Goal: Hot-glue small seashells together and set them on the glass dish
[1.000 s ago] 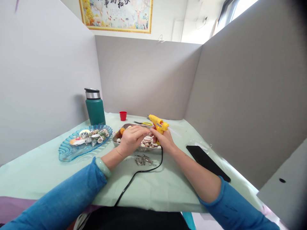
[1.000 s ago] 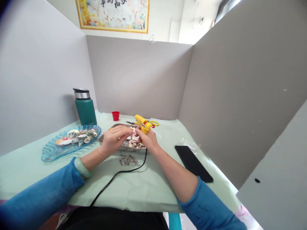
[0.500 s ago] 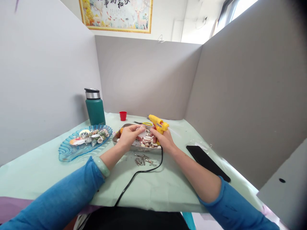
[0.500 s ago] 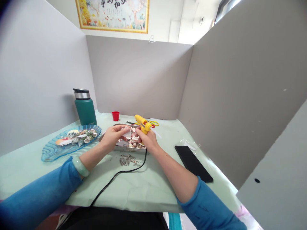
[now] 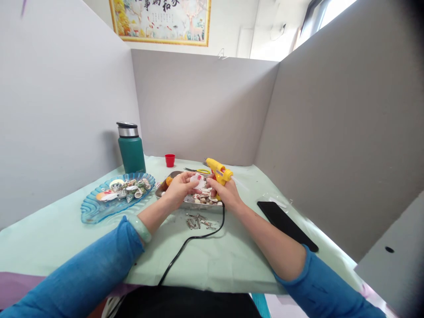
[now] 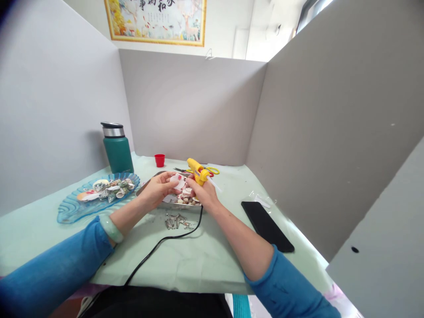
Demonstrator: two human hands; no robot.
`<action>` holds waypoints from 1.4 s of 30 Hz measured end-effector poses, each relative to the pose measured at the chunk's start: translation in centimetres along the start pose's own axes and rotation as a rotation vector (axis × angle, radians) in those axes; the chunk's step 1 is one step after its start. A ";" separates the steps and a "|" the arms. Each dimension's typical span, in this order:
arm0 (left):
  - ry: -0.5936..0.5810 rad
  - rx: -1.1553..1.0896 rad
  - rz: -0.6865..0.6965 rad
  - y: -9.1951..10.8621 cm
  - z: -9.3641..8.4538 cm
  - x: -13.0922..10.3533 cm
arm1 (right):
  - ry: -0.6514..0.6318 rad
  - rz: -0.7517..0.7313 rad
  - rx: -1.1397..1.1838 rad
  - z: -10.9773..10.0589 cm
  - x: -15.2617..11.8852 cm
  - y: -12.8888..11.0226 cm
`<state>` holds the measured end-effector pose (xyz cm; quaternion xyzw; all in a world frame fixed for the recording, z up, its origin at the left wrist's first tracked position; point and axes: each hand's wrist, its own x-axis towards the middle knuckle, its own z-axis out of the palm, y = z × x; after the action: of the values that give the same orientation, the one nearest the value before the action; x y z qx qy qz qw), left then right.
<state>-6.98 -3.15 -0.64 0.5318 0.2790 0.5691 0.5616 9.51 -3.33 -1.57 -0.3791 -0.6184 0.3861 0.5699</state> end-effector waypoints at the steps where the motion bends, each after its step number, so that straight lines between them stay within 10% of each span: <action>1: 0.004 -0.001 -0.001 0.0 0.0 0.0 | 0.012 0.012 0.005 0.1 0.0 -0.1; 42: 0.013 0.174 0.037 -0.3 -0.2 0.0 | -0.039 0.031 0.011 0.4 -0.3 -1.0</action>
<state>-7.09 -2.99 -0.94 0.5800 0.3212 0.5565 0.5007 9.14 -4.06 -0.86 -0.3778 -0.6215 0.4054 0.5537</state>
